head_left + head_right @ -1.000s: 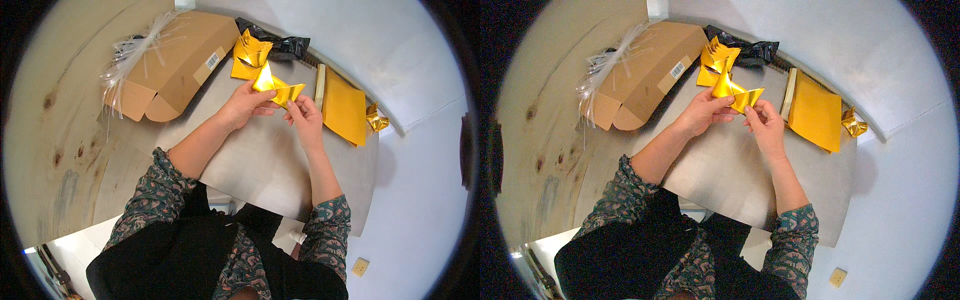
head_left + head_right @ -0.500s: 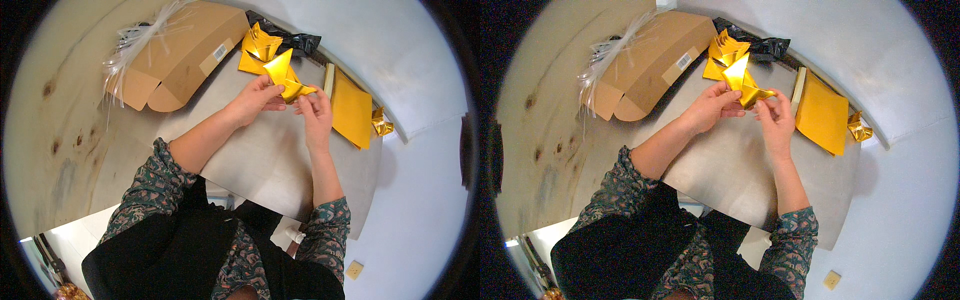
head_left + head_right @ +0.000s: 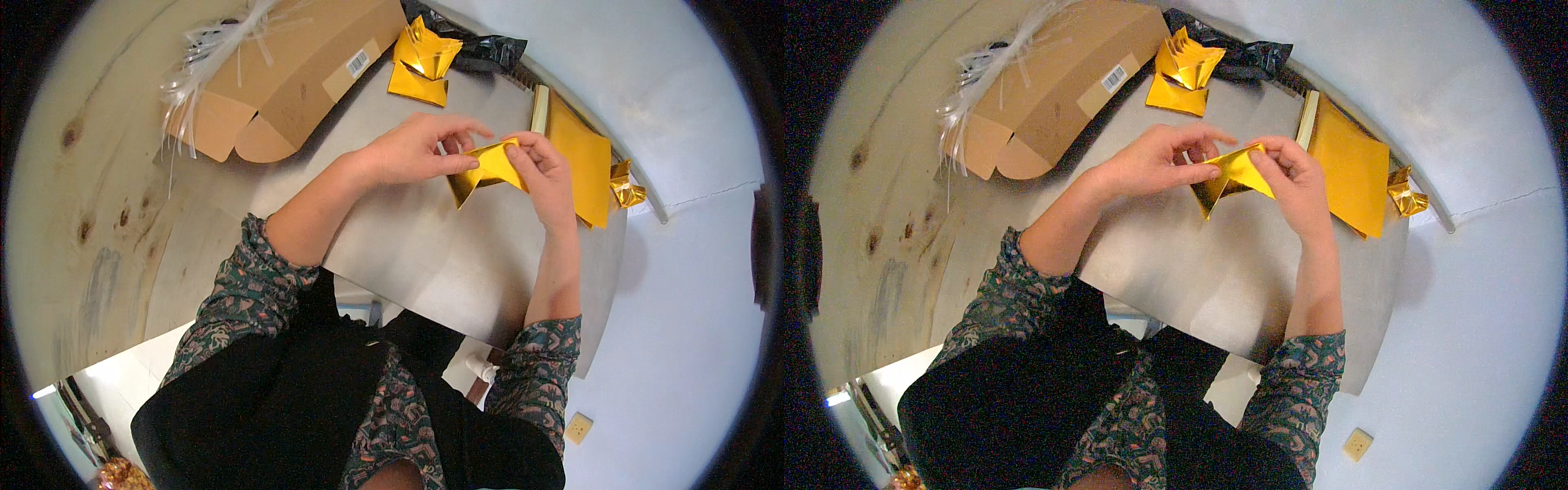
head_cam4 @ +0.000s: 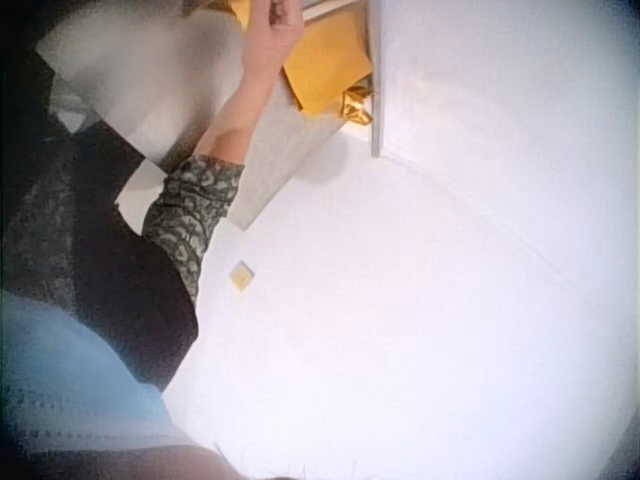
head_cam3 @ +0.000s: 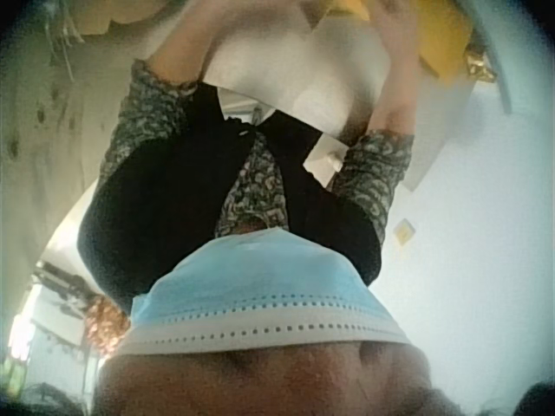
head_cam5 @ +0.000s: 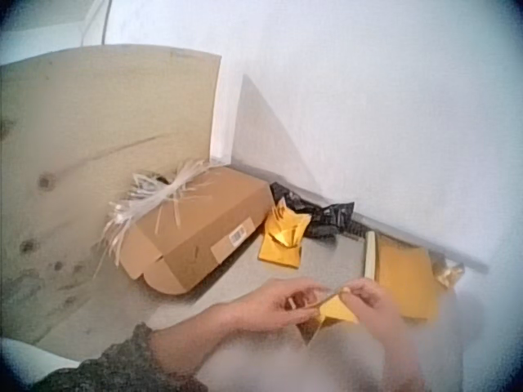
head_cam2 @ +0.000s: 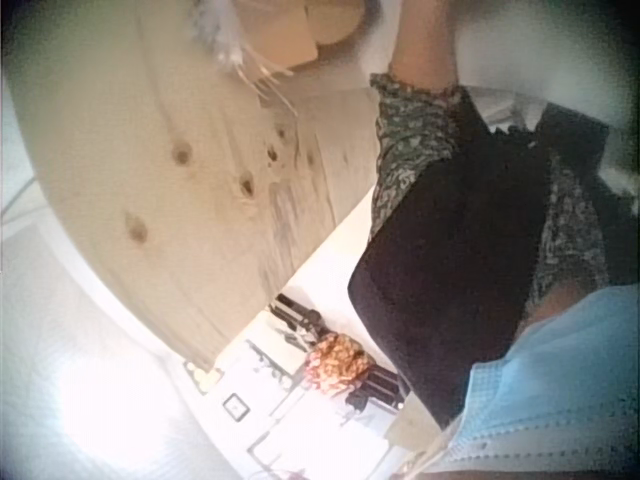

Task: The person folds a yellow sheet of paper into a small triangular packet on a table, then folds a larger yellow sheet in half. The person places the finished small packet among other similar packets on the table.

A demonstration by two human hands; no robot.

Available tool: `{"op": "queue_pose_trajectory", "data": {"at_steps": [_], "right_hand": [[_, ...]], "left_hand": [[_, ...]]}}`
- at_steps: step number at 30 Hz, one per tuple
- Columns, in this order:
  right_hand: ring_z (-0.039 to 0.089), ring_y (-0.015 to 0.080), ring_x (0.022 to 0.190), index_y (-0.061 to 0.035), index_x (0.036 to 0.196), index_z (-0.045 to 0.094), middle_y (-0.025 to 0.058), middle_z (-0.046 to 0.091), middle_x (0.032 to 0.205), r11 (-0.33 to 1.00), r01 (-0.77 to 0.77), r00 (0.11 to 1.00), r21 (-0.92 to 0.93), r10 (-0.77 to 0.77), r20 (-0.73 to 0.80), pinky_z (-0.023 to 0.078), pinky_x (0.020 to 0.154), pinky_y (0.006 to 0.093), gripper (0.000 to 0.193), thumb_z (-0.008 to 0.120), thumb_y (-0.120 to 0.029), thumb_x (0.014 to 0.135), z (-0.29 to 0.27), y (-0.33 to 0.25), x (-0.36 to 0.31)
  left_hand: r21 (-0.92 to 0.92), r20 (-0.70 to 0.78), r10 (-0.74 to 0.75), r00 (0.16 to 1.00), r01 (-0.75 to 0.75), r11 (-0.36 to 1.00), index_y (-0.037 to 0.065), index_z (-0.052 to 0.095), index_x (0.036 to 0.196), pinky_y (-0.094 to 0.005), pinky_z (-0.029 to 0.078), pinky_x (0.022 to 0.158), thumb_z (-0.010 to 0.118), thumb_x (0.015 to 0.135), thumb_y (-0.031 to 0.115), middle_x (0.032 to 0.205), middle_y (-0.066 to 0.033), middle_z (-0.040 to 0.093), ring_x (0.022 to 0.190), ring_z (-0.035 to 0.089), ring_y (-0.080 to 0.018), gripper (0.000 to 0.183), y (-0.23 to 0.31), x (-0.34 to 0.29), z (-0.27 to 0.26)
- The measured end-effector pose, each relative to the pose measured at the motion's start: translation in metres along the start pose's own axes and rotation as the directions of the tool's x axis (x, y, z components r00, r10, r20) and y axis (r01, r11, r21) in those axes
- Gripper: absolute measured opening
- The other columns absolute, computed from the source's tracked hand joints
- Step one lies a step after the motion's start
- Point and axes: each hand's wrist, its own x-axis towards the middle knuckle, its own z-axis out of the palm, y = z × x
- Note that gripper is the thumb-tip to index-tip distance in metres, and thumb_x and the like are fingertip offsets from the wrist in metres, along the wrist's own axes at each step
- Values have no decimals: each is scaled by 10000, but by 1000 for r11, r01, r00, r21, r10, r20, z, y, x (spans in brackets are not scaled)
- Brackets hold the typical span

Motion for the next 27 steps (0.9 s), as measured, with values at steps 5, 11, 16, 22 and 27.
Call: {"op": "queue_pose_trajectory", "data": {"at_steps": [5,11,16,22,27], "right_hand": [[499,28,721,-65,1110,665,-52,606,862,976,133,964,173,-86,-253,382,627,190,152,634,-166,1000,-8,-2,2],[487,32,729,-57,1127,653,-52,582,853,956,242,934,163,-185,-305,373,636,192,160,626,-151,1001,-6,3,3],[513,35,749,-58,1144,640,-48,579,851,962,265,931,64,-237,-279,386,649,181,164,633,-111,989,-10,5,2],[586,58,878,-63,1140,635,-7,645,949,961,272,939,49,-254,-229,462,769,208,182,657,-71,960,0,-4,-1],[610,190,1051,-68,1109,672,79,685,1147,773,478,801,-417,-578,-154,472,938,326,243,719,-42,872,12,-30,-5]], "left_hand": [[37,-158,147,976,-143,989,108,558,1299,-271,569,725,766,879,104,1053,-23,678,864,676,-106,469,11,0,1],[17,-325,219,920,-226,974,100,575,1217,-251,574,685,771,863,74,1022,-24,662,843,680,-104,406,14,1,2],[44,-366,250,897,-251,967,88,588,1166,-220,561,685,794,849,94,962,-7,654,850,659,-89,377,11,1,-1],[-161,-319,117,940,-175,971,65,616,1071,-202,522,696,808,853,118,847,40,610,767,585,-46,296,8,2,2],[-103,-311,138,941,-177,979,37,678,1034,-210,511,681,800,857,95,824,24,653,736,601,-43,222,11,0,5]]}}
